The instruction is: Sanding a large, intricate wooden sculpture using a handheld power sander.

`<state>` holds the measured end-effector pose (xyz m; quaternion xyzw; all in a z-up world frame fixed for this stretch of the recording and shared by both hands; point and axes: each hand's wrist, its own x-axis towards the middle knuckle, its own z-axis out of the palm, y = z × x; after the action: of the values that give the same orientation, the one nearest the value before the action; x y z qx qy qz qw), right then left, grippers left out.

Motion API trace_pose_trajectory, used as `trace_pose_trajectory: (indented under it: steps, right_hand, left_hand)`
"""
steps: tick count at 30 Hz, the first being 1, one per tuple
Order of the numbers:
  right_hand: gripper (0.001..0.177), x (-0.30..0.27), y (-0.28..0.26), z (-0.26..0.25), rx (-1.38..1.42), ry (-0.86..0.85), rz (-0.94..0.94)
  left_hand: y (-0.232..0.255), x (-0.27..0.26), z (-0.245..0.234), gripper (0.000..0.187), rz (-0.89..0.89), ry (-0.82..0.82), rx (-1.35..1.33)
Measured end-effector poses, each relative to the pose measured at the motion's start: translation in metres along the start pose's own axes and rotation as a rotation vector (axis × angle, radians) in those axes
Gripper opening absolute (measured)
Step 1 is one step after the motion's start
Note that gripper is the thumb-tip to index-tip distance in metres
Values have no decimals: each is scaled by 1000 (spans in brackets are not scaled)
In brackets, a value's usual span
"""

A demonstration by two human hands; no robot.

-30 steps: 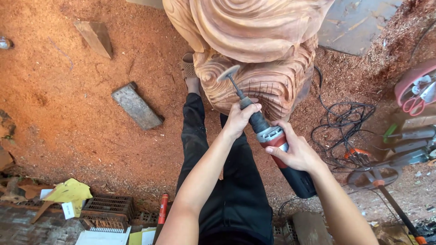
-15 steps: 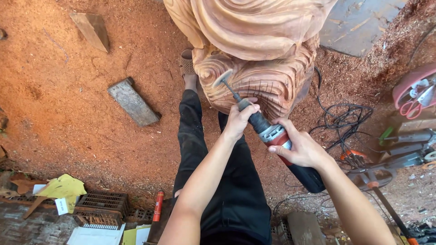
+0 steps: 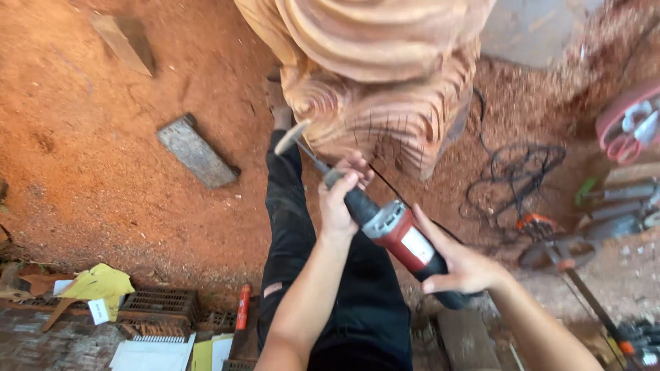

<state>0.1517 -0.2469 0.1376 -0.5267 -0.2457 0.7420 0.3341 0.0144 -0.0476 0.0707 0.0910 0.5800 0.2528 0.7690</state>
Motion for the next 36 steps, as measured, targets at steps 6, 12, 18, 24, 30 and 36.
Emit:
trace_pose_trajectory:
  steps: [6,12,18,24,30,36]
  right_hand:
    - [133,-7,-30,22,-212,217,591]
    - [130,9,-36,17,-224,348,575]
    - [128,25,-15,72,-127,464,573]
    - [127,54,4,95,-35,494,573]
    - [123,82,-3,99,7,506,532]
    - [124,81,-10,122,34,537,579]
  left_hand:
    - [-11,31,31,17,-273,-56,301]
    - [-38,68,12,29,-192,-128,553]
    - [-13,65,5,21,-143,-206,873]
    - [-7,92,-16,25,-126,-169,1109]
    - [24,94,10,26,-210,-133,1071]
    - [20,106,-11,25,-228,-205,1017]
